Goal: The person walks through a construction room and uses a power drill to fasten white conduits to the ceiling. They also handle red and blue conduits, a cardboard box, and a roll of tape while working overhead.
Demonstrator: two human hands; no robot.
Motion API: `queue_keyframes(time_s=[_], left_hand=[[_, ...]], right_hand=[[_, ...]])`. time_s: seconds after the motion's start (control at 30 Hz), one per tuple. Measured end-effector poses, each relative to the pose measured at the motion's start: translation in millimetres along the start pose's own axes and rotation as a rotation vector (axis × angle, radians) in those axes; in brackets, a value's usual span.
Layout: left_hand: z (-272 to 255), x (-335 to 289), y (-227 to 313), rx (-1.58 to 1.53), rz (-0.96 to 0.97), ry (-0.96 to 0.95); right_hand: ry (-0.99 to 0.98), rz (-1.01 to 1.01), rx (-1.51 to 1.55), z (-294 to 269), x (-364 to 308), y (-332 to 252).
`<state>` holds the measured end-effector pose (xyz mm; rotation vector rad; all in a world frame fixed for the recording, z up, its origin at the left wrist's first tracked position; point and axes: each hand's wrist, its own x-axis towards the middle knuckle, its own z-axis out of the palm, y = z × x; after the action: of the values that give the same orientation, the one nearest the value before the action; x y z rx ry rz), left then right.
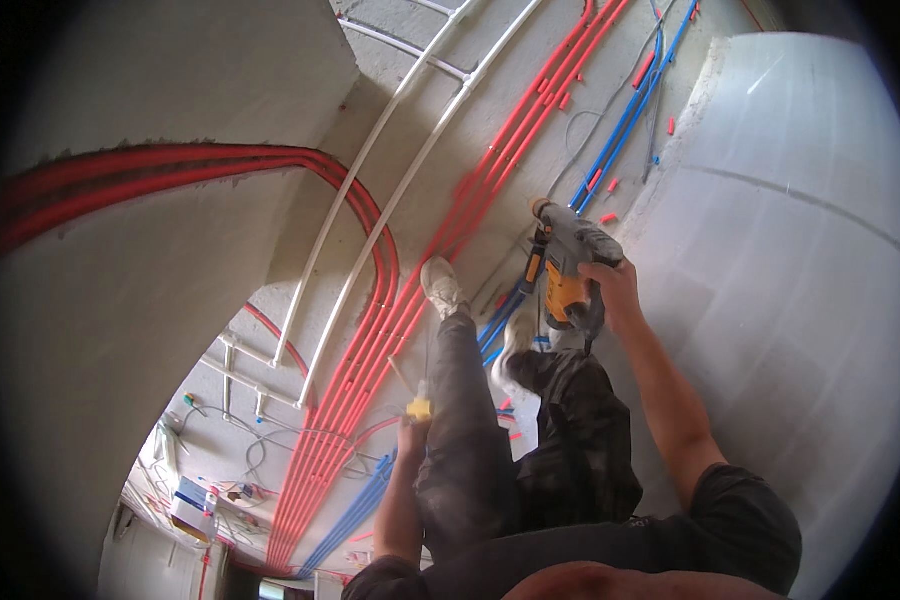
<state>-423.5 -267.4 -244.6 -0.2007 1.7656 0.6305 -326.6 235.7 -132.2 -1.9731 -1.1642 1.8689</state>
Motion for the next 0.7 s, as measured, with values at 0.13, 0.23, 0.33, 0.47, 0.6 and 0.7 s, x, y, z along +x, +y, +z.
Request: queue_keyframes(time_s=[0.13,0.23,0.33,0.47,0.6,0.7], left_hand=[[41.3,40.3,34.2,-0.378,-0.03,0.197],[42.1,65.3,13.4,-0.372,-0.162,0.213],[38.6,76.8,-10.8,0.457,-0.198,0.255],[71.1,44.3,152.9,0.276,-0.082,0.307],[129.9,-16.4,400.2,-0.169,0.161,0.277],[177.9,-77.4,591.4,-0.255,0.605,0.017]], right_hand=[[-0.029,-0.124,-0.102,11.2,52.3,-55.5],[-0.112,-0.178,-0.157,14.8,103.7,-86.8],[-0.186,-0.179,-0.176,26.7,163.6,-111.6],[-0.286,-0.232,-0.216,25.8,247.3,-141.3],[-0.273,-0.334,-0.58,39.6,314.3,-172.9],[-0.217,-0.412,-0.651,49.5,349.3,-182.9]])
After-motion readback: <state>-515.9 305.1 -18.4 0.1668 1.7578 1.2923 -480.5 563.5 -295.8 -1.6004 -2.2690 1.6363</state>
